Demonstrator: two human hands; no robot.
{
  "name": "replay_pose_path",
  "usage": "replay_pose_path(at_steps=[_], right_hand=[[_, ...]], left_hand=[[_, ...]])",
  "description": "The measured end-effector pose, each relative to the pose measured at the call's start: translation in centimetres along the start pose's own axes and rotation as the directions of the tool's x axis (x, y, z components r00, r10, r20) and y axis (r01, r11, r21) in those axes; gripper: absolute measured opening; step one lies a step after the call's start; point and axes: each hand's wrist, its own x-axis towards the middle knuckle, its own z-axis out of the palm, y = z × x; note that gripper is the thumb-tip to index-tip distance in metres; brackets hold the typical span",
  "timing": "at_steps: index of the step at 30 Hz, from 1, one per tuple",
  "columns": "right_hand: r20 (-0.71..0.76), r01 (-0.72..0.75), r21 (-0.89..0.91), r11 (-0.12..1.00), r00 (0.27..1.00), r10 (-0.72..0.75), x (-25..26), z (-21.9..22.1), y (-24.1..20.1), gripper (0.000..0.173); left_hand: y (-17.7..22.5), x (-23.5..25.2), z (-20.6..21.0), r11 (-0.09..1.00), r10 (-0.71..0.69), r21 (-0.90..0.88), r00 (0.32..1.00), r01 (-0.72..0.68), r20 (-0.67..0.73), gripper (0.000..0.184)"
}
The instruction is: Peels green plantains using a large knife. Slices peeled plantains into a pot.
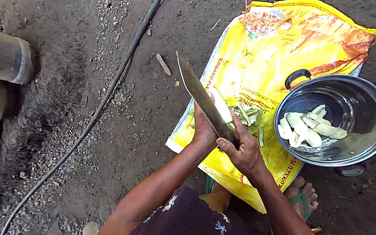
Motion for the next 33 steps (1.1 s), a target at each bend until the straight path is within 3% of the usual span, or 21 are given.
replay_pose_path(at_steps=[9,10,13,16,19,23,27,33], right_hand=[[-0.119,0.033,-0.274,0.961,0.991,-0.068,0.0,0.6,0.1,0.066],[-0.121,0.034,-0.273,0.961,0.990,-0.070,0.1,0.5,0.3,0.064],[-0.064,0.021,-0.139,0.990,0.998,-0.030,0.1,0.1,0.2,0.064],[0.012,-0.060,0.113,0.992,0.998,0.059,0.0,0.1,-0.2,0.068],[0.050,-0.098,0.243,0.965,0.995,0.088,-0.1,0.1,-0.3,0.065],[0.011,-0.034,0.221,0.975,0.999,0.033,0.0,0.4,0.3,0.063],[0.083,-0.076,0.295,0.953,0.995,0.054,0.0,-0.2,0.3,0.065],[0.013,-0.023,0.288,0.957,1.000,0.020,-0.1,0.2,0.7,0.058]], left_hand=[[0.0,-0.2,0.0,0.993,-0.048,-0.108,0.999,0.046,-0.018,0.028],[-0.1,-0.2,0.1,0.990,-0.041,-0.138,0.999,0.036,-0.034,0.020],[-0.5,-0.1,0.0,0.981,-0.034,-0.194,0.999,0.029,-0.022,0.011],[-0.4,0.0,-0.2,0.989,-0.048,-0.137,0.999,0.048,0.009,0.020],[-0.5,0.5,-0.9,0.998,0.004,-0.062,0.998,0.000,0.064,0.030],[-0.7,0.6,-1.1,0.998,0.063,-0.019,0.994,-0.062,0.086,0.029],[-0.8,0.9,-1.4,0.999,0.046,0.008,0.990,-0.047,0.130,0.037],[-1.0,1.0,-1.4,0.990,0.132,0.028,0.972,-0.140,0.194,0.040]])
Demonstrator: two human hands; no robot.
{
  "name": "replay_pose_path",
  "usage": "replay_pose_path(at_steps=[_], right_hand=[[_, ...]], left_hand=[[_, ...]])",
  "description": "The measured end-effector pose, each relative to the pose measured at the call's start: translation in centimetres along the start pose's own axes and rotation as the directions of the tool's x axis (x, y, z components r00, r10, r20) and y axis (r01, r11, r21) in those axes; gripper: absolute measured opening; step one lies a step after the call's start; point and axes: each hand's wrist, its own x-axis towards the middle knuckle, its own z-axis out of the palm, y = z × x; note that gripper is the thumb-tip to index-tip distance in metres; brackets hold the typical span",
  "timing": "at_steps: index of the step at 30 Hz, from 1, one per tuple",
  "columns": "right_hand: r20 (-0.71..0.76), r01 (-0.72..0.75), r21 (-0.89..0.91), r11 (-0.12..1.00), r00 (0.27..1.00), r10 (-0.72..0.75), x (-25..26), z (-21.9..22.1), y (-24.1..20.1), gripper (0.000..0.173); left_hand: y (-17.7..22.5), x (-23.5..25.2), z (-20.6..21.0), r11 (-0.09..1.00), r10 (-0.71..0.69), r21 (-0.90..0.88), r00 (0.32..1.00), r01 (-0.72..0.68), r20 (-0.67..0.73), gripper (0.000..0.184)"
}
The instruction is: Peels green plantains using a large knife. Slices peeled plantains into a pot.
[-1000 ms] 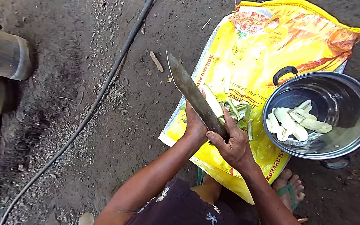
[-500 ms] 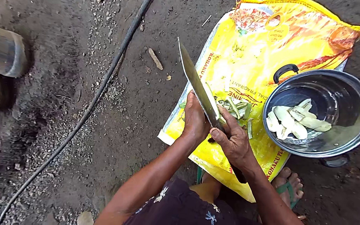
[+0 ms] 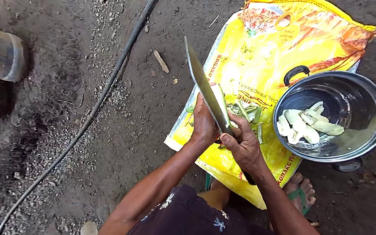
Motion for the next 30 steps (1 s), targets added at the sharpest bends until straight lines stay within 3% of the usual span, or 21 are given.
replay_pose_path(at_steps=[3,12,19,26,30], right_hand=[[0.032,0.086,-0.133,0.987,0.996,-0.082,0.3,-1.1,0.4,0.056],[0.029,-0.065,-0.065,0.996,0.997,0.067,0.3,-0.8,-0.4,0.068],[0.005,0.009,-0.082,0.997,1.000,-0.008,0.2,-0.6,0.1,0.062],[-0.115,-0.029,0.104,0.994,0.993,0.041,0.0,0.6,-0.2,0.051],[-0.151,-0.109,0.263,0.959,0.977,0.153,0.2,1.3,-0.3,0.046]], left_hand=[[-0.5,0.8,-0.7,0.996,0.056,0.059,0.996,-0.060,0.065,0.042],[-0.2,0.4,1.2,0.995,-0.030,-0.101,0.998,0.024,-0.053,0.041],[-0.3,0.5,-0.2,0.999,0.013,0.039,0.996,-0.016,0.086,0.044],[0.3,0.1,0.4,0.997,-0.064,-0.028,0.995,0.066,0.077,0.038],[-0.2,0.5,0.9,0.995,-0.029,-0.092,1.000,0.030,0.008,0.036]])
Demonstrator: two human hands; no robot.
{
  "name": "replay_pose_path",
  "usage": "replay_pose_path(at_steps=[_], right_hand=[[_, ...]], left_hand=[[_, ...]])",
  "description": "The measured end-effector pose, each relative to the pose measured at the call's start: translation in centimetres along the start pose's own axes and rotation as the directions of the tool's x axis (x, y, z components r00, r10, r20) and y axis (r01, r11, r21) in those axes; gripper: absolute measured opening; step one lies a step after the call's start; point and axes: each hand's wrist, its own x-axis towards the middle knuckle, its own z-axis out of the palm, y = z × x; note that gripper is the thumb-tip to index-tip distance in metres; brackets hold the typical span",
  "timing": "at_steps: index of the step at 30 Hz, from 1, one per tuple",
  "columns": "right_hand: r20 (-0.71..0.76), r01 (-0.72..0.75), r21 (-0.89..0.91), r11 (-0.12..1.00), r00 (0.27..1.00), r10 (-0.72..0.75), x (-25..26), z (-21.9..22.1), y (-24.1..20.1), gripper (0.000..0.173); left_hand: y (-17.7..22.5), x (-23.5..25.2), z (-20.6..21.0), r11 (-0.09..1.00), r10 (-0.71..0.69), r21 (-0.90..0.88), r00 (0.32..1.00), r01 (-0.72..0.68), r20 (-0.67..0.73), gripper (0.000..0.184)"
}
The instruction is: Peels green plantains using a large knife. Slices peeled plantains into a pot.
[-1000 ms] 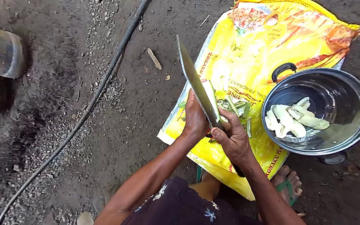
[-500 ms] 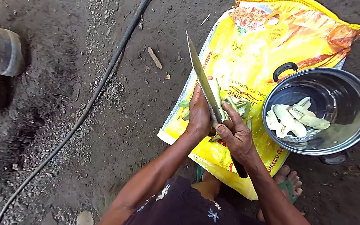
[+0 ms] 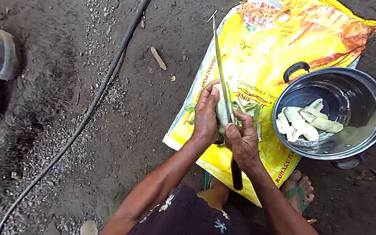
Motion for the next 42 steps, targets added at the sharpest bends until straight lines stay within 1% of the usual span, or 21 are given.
replay_pose_path(at_steps=[3,6,9,11,12,13,15,16,17,20,23,24,25,27,28,31,33,36,38,40,42], right_hand=[[0.000,-0.045,0.082,0.996,0.999,0.045,0.0,0.1,-0.1,0.043],[0.028,-0.077,0.166,0.983,0.997,0.073,0.1,-0.2,-0.2,0.039],[0.094,-0.142,0.288,0.947,0.988,0.120,0.2,-0.5,-0.4,0.036],[0.158,-0.193,0.324,0.926,0.976,0.148,0.4,-1.1,-0.4,0.037],[0.189,-0.205,0.280,0.938,0.970,0.156,0.6,-1.5,-0.4,0.040],[0.198,-0.192,0.194,0.962,0.968,0.154,0.8,-1.9,-0.4,0.045],[0.177,-0.141,-0.013,0.990,0.974,0.141,1.1,-2.4,-0.4,0.059],[0.168,-0.125,-0.061,0.990,0.977,0.134,1.1,-2.4,-0.5,0.065],[0.166,-0.117,-0.073,0.990,0.978,0.128,1.2,-2.4,-0.5,0.068],[0.125,-0.079,-0.081,0.994,0.988,0.089,1.0,-2.1,-0.4,0.064],[0.124,-0.010,-0.168,0.986,0.992,0.031,1.0,-2.4,-0.5,0.061],[0.129,-0.009,-0.166,0.986,0.991,0.031,1.0,-2.5,-0.5,0.061],[0.133,-0.024,-0.121,0.992,0.990,0.040,1.0,-2.6,-0.4,0.059],[0.141,-0.062,-0.005,0.998,0.988,0.062,1.0,-2.5,-0.2,0.059],[0.142,-0.068,0.008,0.998,0.988,0.067,1.0,-2.4,-0.1,0.061],[0.105,-0.055,-0.082,0.995,0.992,0.063,0.9,-2.3,-0.2,0.065],[0.059,-0.039,-0.061,0.997,0.997,0.042,0.7,-2.0,-0.1,0.062],[-0.015,-0.033,0.079,0.996,0.999,0.035,0.6,-1.1,0.1,0.056],[-0.047,-0.069,0.142,0.987,0.996,0.077,0.5,-0.7,-0.3,0.055],[-0.032,-0.105,0.198,0.975,0.993,0.113,0.5,-0.7,-0.7,0.054],[0.002,-0.142,0.250,0.958,0.989,0.146,0.6,-0.8,-1.1,0.054]], left_hand=[[-0.2,0.0,0.2,1.000,0.022,-0.016,0.999,-0.023,-0.044,0.034],[-0.3,0.0,0.4,0.999,0.009,-0.047,0.998,-0.012,-0.054,0.033],[-0.3,0.1,0.4,0.998,-0.005,-0.057,0.999,0.002,-0.049,0.033],[-0.2,0.1,0.2,0.999,-0.012,-0.032,0.999,0.011,-0.038,0.034],[-0.2,0.1,0.0,1.000,-0.013,-0.005,0.999,0.012,-0.033,0.034],[-0.4,0.2,-0.1,1.000,0.011,0.006,1.000,-0.011,-0.017,0.035],[-0.7,0.3,-0.4,0.995,0.049,0.090,0.999,-0.050,0.022,0.037],[-0.8,0.0,-0.4,0.988,0.052,0.143,0.998,-0.057,0.039,0.037],[-0.9,-0.3,-0.4,0.979,0.045,0.195,0.998,-0.054,0.050,0.038],[-0.8,-0.6,-0.7,0.972,0.025,0.231,0.996,-0.043,0.081,0.038],[-0.6,-0.3,-1.0,0.984,0.000,0.177,0.995,-0.018,0.101,0.038],[-0.6,-0.2,-1.0,0.991,-0.003,0.137,0.994,-0.012,0.111,0.037],[-0.6,0.0,-1.0,0.994,-0.009,0.113,0.992,-0.005,0.125,0.036],[-0.6,0.2,-0.9,0.990,-0.002,0.139,0.988,-0.020,0.156,0.036],[-0.6,0.2,-0.8,0.987,0.010,0.156,0.987,-0.036,0.162,0.037],[-0.7,0.0,-0.6,0.982,0.048,0.175,0.986,-0.077,0.161,0.037],[-0.7,-0.1,-0.5,0.979,0.057,0.182,0.984,-0.088,0.168,0.037],[-0.4,-0.4,0.0,0.976,0.070,0.198,0.988,-0.096,0.136,0.034],[-0.6,-0.3,0.4,0.975,0.113,0.176,0.986,-0.133,0.118,0.033],[-0.9,-0.1,0.7,0.974,0.160,0.146,0.981,-0.175,0.107,0.034],[-0.8,-0.1,0.8,0.973,0.175,0.133,0.979,-0.187,0.101,0.034]])
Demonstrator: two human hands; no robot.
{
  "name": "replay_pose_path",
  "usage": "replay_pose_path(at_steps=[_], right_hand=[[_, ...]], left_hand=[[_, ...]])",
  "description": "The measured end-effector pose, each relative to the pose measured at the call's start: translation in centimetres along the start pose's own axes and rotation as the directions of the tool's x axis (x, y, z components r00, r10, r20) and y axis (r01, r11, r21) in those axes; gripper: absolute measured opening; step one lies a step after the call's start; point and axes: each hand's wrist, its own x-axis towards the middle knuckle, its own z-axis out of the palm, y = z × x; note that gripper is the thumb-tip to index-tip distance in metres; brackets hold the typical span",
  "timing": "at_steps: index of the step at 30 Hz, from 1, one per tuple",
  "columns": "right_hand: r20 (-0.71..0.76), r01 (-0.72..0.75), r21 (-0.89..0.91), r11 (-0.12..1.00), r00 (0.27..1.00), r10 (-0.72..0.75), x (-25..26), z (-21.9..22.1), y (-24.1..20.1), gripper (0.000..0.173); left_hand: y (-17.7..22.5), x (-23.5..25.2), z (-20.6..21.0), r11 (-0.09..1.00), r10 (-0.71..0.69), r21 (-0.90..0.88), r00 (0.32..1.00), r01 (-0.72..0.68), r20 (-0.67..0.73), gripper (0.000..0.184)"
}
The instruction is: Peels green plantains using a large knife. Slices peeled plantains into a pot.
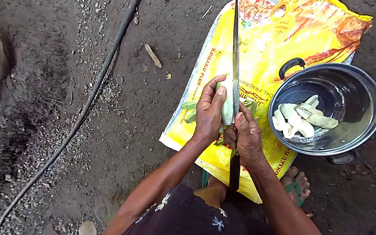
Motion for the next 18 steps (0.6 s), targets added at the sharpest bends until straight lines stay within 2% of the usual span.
replay_pose_path(at_steps=[5,8,12,15,18], right_hand=[[0.059,-0.113,0.214,0.970,0.993,0.103,0.3,-0.8,-0.4,0.043],[0.142,-0.115,0.141,0.983,0.985,0.095,0.9,-2.0,-1.2,0.055],[0.179,-0.192,0.030,0.981,0.967,0.184,1.2,-2.8,-1.8,0.055],[0.162,-0.272,0.082,0.959,0.953,0.257,1.0,-2.8,-0.9,0.052],[0.205,-0.343,0.149,0.927,0.928,0.311,1.0,-2.9,-0.5,0.044]], left_hand=[[0.4,-0.8,0.0,1.000,-0.002,0.025,1.000,0.002,0.001,0.038],[0.4,-0.3,0.3,0.997,-0.017,-0.081,1.000,0.016,-0.005,0.038],[-0.4,0.7,-0.5,0.910,-0.242,-0.331,0.968,0.249,0.063,0.039],[-1.1,0.2,-1.3,0.881,-0.389,-0.247,0.914,0.405,0.113,0.036],[-1.1,-0.5,-1.9,0.874,-0.435,-0.182,0.893,0.450,0.116,0.037]])
